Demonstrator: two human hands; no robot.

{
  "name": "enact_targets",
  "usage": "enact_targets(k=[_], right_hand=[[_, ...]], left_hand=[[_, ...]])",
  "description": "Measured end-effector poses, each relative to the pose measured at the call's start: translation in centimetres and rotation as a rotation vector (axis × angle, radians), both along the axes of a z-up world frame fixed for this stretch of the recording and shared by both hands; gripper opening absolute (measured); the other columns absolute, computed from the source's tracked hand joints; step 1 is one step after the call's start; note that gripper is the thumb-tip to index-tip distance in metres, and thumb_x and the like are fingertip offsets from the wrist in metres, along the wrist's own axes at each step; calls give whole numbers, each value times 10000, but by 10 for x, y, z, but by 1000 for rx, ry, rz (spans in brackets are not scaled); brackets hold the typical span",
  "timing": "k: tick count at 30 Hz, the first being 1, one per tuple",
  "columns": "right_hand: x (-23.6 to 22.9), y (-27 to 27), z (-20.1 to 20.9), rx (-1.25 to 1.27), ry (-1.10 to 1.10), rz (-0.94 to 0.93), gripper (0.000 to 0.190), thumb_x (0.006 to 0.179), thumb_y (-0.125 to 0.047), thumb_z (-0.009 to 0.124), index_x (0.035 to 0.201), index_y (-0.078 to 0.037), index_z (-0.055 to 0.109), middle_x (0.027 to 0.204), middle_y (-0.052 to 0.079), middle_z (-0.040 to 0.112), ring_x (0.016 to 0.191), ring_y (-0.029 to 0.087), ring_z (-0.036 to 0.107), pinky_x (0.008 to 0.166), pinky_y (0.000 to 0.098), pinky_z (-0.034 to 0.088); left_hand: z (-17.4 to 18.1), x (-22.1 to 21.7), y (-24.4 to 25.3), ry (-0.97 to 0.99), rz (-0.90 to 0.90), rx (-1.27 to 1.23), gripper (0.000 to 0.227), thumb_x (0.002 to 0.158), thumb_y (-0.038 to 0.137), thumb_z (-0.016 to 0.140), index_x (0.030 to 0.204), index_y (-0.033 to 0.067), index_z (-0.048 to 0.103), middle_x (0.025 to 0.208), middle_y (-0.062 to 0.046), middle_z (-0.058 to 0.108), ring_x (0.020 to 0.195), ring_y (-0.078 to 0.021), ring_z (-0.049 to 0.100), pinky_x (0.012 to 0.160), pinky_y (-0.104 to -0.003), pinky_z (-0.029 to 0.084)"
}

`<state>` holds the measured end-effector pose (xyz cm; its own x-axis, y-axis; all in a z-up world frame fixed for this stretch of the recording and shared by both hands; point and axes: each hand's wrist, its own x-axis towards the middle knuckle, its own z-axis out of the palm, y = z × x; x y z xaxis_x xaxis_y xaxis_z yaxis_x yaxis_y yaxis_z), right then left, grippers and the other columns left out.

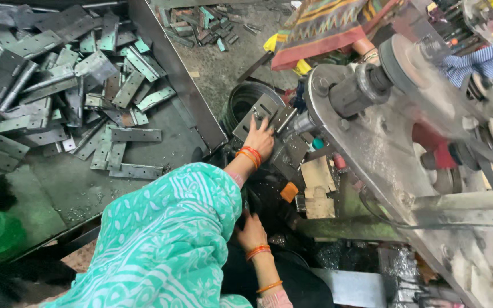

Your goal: The person operates a manual press machine to process metal hinge components. They repeatedly pick up a hinge from a bin, place it into the machine's die, and pull a lever to activate the press. The processed hinge is then removed and placed back into the bin.

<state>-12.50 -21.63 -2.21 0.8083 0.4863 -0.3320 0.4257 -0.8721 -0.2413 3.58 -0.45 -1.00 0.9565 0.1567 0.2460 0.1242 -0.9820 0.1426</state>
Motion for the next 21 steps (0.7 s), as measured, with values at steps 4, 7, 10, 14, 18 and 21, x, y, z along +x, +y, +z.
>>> enact_targets(k=[4,7,10,14,18,21], right_hand=[[3,-1,8,5,-17,20,627,813,-327,763,1378,-153,554,1293,220,596,1120,450,639,913,526,553],[7,5,21,-34,-15,31,652,815,-328,759,1389,-120,528,1300,232,579,1098,471,632,904,541,545],[7,9,38,-38,7,48,618,827,-307,723,1397,-143,547,1256,223,612,1094,459,648,904,534,556],[4,13,50,-34,11,48,625,820,-316,733,1395,-155,547,1248,220,610,1088,456,642,900,537,548],[1,15,50,-36,-10,33,580,823,-304,731,1358,-144,578,1261,207,620,1090,439,657,896,530,559],[0,14,49,-36,-15,12,580,819,-306,728,1364,-172,581,1263,200,624,1090,434,660,897,527,557]], left_hand=[[-9,10,1,-82,11,-24,377,979,291,481,1182,138,759,1459,-37,559,1513,-363,274,1137,-798,106],[-7,13,2,-71,22,-20,379,959,290,485,1173,139,759,1455,-35,557,1503,-369,269,1126,-806,93],[1,7,3,-12,13,-24,377,969,290,483,1186,152,759,1458,-41,561,1519,-381,253,1132,-807,75],[14,-3,-3,49,24,26,393,964,312,480,1221,181,747,1482,-61,545,1532,-386,216,1130,-795,50],[27,-13,-6,89,46,54,391,989,321,474,1249,189,736,1491,-76,537,1529,-404,216,1127,-803,46],[34,-14,-8,135,71,81,400,973,335,486,1258,189,727,1506,-85,516,1521,-404,210,1113,-800,44]])
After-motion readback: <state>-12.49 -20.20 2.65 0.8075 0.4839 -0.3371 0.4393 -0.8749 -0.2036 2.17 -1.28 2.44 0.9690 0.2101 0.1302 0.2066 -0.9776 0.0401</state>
